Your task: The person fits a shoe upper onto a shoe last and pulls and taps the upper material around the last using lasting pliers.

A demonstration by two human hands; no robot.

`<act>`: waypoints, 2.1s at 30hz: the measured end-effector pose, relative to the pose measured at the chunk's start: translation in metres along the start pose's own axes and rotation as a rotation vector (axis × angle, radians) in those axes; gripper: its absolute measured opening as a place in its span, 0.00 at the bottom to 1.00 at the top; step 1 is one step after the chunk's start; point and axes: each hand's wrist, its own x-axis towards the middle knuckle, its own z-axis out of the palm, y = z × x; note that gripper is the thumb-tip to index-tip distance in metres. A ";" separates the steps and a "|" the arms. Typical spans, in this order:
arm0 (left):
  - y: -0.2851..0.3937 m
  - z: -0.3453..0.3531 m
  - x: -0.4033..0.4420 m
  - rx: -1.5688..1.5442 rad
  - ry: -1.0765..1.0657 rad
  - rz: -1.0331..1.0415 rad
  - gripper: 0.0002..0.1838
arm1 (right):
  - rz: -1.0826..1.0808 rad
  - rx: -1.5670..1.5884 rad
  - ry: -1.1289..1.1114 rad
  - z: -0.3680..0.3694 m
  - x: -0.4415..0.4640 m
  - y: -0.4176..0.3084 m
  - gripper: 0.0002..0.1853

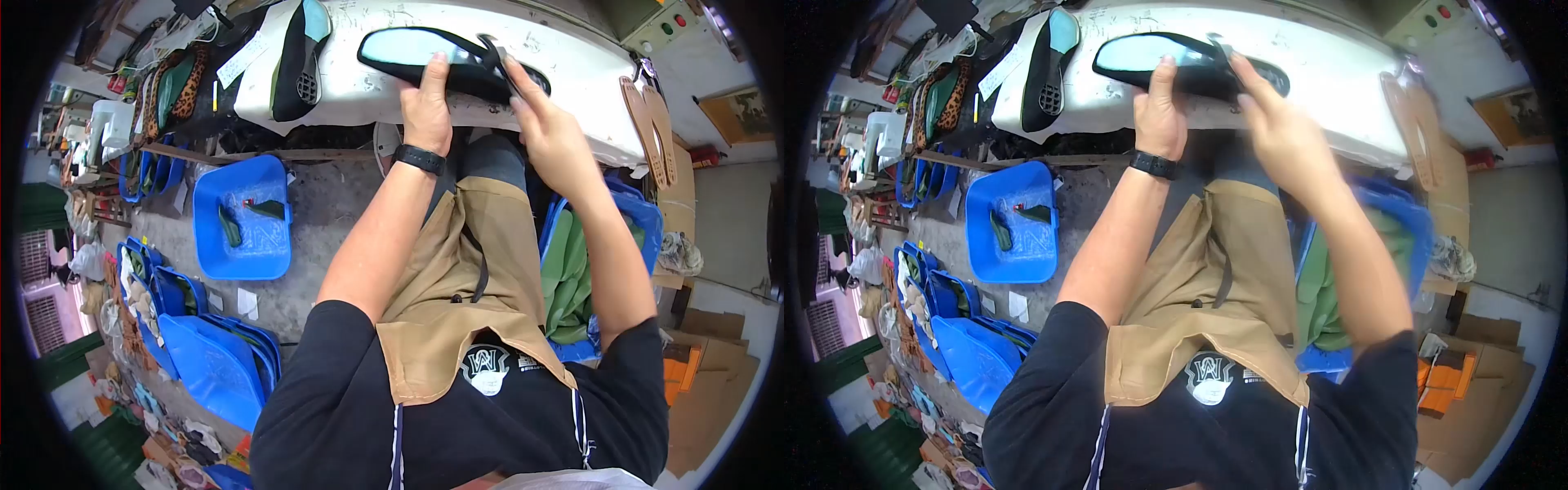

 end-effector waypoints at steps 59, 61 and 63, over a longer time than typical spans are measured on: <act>-0.010 0.001 -0.019 0.379 0.079 0.157 0.27 | 0.576 0.307 -0.137 -0.102 -0.009 -0.007 0.25; -0.011 -0.003 -0.018 0.376 0.068 0.170 0.27 | 0.618 0.244 -0.259 -0.092 -0.006 -0.002 0.25; -0.016 -0.005 -0.015 0.368 0.083 0.175 0.26 | 0.392 0.145 -0.152 -0.062 -0.011 0.008 0.25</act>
